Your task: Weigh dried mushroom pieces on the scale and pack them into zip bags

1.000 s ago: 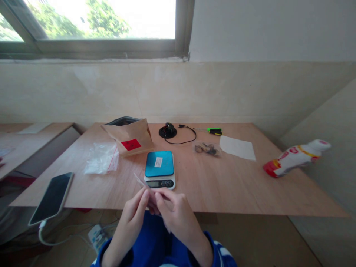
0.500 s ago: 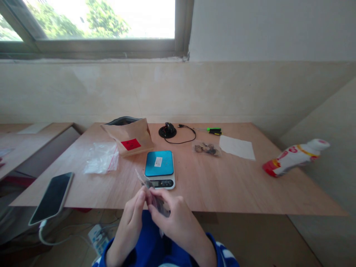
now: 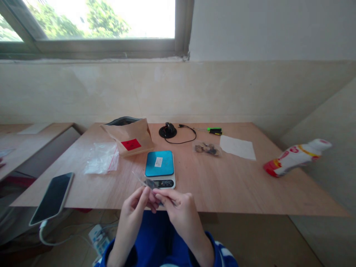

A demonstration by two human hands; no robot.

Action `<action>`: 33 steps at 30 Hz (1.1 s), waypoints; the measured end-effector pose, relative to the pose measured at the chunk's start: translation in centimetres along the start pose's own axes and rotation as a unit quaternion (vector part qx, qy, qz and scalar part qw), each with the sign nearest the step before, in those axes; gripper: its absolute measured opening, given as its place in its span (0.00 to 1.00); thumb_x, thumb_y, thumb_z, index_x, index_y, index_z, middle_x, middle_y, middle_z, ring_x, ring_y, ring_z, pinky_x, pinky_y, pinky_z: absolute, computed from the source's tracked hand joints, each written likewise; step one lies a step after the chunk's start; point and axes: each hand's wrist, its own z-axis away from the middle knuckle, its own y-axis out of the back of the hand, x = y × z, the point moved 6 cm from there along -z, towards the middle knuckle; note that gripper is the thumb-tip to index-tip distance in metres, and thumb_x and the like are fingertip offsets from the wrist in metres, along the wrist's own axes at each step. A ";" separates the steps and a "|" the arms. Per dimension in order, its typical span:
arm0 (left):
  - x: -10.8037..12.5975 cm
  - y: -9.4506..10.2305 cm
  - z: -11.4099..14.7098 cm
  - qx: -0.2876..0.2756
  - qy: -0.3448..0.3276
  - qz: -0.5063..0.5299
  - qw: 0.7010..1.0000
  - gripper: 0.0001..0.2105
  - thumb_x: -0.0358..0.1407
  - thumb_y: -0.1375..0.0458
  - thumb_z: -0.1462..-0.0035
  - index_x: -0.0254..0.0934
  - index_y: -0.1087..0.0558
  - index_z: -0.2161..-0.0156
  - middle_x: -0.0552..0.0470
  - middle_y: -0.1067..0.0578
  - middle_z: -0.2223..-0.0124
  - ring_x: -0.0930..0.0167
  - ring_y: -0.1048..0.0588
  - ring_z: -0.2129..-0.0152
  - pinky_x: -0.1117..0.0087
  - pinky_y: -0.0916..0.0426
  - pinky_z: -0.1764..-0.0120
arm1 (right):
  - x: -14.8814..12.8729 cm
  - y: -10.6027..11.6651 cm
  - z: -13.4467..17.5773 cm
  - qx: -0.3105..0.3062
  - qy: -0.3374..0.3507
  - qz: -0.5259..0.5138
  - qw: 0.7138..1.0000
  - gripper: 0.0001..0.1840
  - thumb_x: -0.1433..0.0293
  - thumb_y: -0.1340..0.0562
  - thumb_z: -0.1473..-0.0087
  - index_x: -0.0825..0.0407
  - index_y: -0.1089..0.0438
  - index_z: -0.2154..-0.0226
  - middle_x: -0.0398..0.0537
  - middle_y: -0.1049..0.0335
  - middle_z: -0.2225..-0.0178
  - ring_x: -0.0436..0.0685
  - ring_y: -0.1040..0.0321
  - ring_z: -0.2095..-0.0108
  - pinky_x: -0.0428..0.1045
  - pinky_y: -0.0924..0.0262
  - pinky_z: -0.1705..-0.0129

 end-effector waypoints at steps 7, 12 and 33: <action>0.0 -0.1 0.0 -0.012 0.012 0.024 1.000 0.19 0.49 0.47 0.41 0.35 0.32 0.73 0.54 0.30 0.77 0.75 0.31 0.80 0.75 0.35 0.75 | 0.8 -0.5 0.3 -0.001 -0.052 -0.107 0.993 0.09 0.65 0.34 0.49 0.50 0.19 0.66 0.45 0.20 0.67 0.56 0.21 0.67 0.44 0.26 0.63; 0.0 -0.2 0.3 -0.035 0.001 -0.002 0.999 0.17 0.48 0.49 0.39 0.36 0.33 0.70 0.55 0.32 0.75 0.74 0.32 0.78 0.74 0.35 0.73 | 0.6 -0.5 0.3 -0.031 -0.075 -0.124 0.989 0.14 0.61 0.34 0.48 0.52 0.20 0.64 0.47 0.20 0.69 0.56 0.22 0.67 0.47 0.26 0.61; 0.1 -0.3 1.1 -0.018 -0.040 -0.059 0.997 0.14 0.45 0.51 0.37 0.37 0.34 0.67 0.55 0.34 0.72 0.75 0.34 0.76 0.76 0.36 0.72 | 0.5 0.0 0.8 -0.066 -0.049 -0.157 0.984 0.16 0.57 0.37 0.45 0.49 0.21 0.61 0.54 0.23 0.55 0.59 0.26 0.54 0.53 0.30 0.52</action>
